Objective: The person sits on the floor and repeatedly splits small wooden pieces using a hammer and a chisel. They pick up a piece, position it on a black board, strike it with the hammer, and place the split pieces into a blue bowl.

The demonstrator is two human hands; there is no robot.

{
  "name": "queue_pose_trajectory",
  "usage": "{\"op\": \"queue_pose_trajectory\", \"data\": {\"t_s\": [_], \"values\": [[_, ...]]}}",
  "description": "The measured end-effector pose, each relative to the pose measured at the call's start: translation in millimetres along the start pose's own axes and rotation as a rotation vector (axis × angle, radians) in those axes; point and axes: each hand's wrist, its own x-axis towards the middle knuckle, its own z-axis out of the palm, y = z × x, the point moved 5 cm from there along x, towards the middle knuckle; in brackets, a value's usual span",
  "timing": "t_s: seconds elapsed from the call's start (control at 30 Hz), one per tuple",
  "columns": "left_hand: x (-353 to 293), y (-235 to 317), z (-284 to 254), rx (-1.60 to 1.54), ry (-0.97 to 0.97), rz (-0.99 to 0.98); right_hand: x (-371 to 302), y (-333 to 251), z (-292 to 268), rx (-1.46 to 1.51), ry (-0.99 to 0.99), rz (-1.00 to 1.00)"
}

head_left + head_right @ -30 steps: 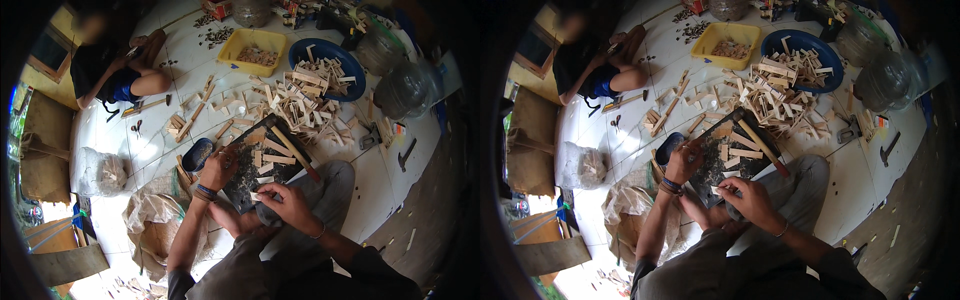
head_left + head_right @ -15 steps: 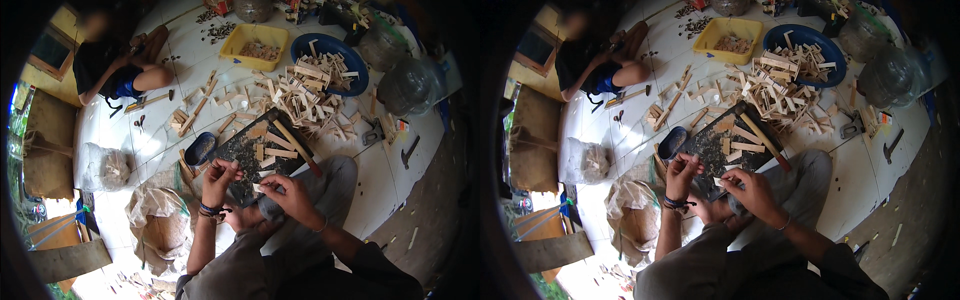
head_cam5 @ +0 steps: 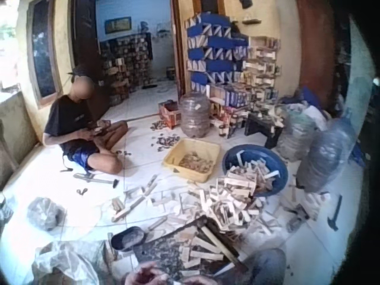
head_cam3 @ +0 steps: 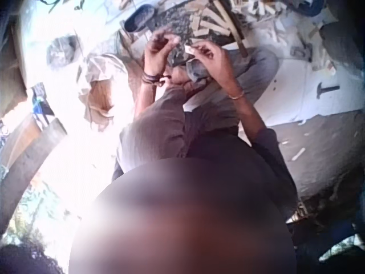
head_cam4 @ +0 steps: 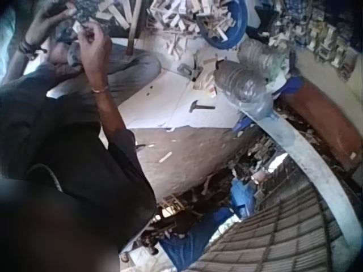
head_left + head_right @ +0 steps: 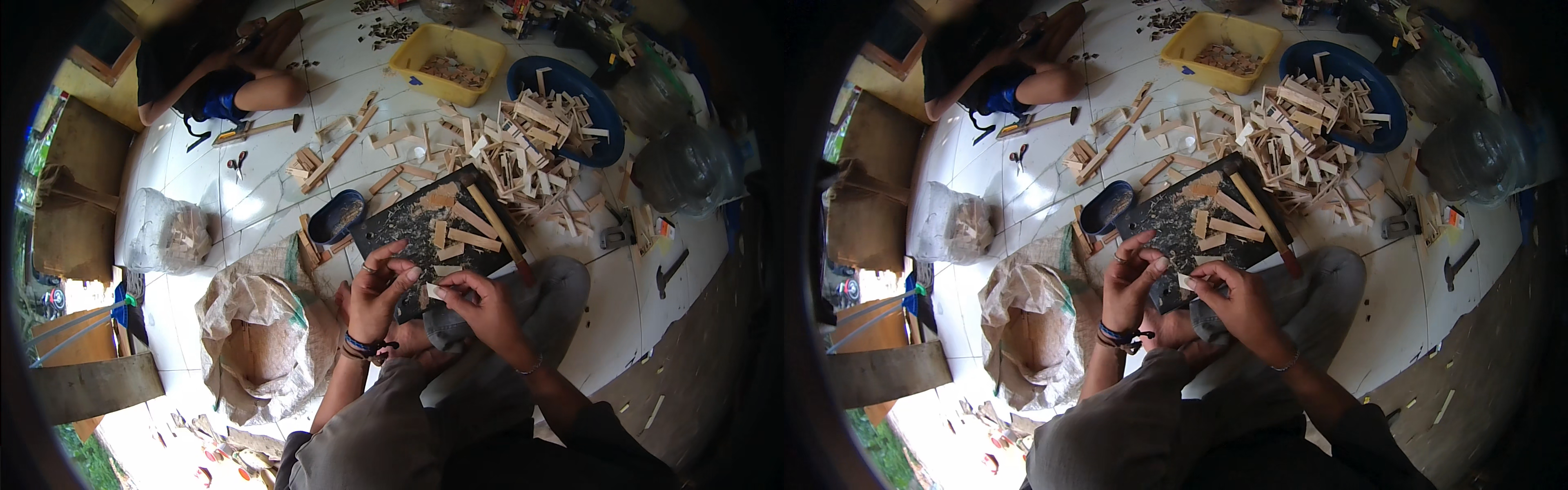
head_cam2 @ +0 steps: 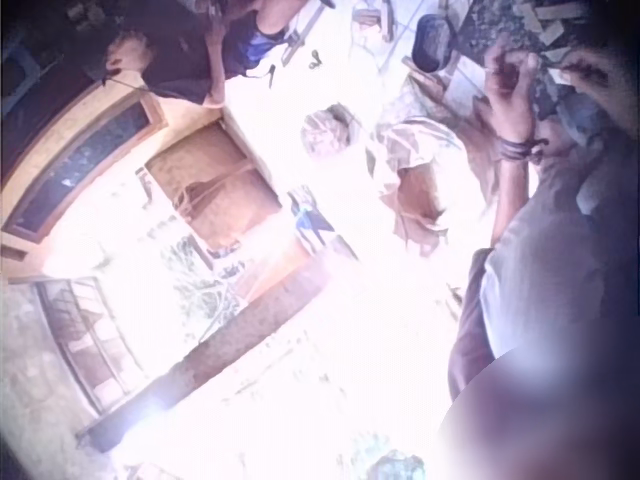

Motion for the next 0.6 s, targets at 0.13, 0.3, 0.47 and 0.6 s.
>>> {"op": "queue_pose_trajectory", "data": {"t_s": [0.13,0.3,0.47,0.6], "values": [[-2.1,6.3,1.5,0.140,-0.057,0.047,2.4,-1.6,-0.5,-0.017,-0.028,0.028],[-9.0,7.2,-1.7,0.123,-0.013,0.055,2.5,-3.9,-0.3,-0.059,-0.042,0.014],[-17.6,7.7,-1.9,0.097,-0.048,0.016,3.3,-4.2,-0.2,-0.051,-0.059,0.044],[-18.2,8.8,-1.6,0.182,-0.080,0.047,3.7,-5.3,-0.4,-0.059,-0.069,0.053]]}}
